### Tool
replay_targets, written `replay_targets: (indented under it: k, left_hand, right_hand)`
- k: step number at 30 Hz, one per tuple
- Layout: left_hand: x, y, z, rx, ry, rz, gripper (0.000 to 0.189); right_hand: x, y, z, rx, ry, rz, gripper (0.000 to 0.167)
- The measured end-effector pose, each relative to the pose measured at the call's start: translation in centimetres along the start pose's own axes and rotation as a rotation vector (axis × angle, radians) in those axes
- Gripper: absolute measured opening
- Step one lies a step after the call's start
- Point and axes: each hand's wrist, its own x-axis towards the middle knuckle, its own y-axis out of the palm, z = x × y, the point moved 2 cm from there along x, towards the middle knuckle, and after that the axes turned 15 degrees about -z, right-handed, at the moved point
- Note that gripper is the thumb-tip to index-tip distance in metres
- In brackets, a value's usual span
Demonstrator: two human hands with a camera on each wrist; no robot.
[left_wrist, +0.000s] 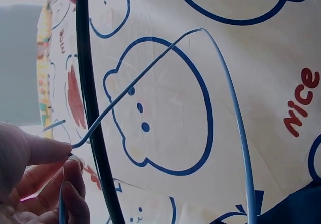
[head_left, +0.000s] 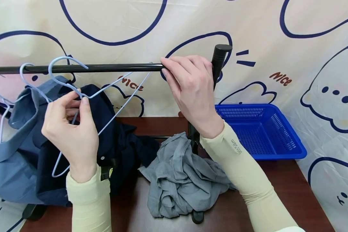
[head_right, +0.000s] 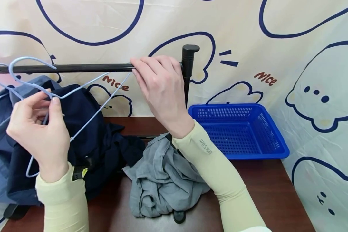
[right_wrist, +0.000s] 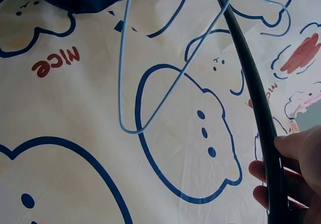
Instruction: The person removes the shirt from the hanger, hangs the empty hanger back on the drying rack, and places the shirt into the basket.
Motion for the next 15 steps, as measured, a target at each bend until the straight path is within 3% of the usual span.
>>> replay_targets:
  k: [8, 15]
  left_hand:
    - [1.2, 0.9, 0.8, 0.025, -0.011, -0.016, 0.022]
    - [1.6, 2.2, 2.3, 0.062, -0.029, 0.012, 0.02]
  right_hand:
    - [-0.3, 0.1, 0.3, 0.0, 0.032, -0.029, 0.028]
    - [-0.2, 0.2, 0.4, -0.002, 0.037, -0.032, 0.028]
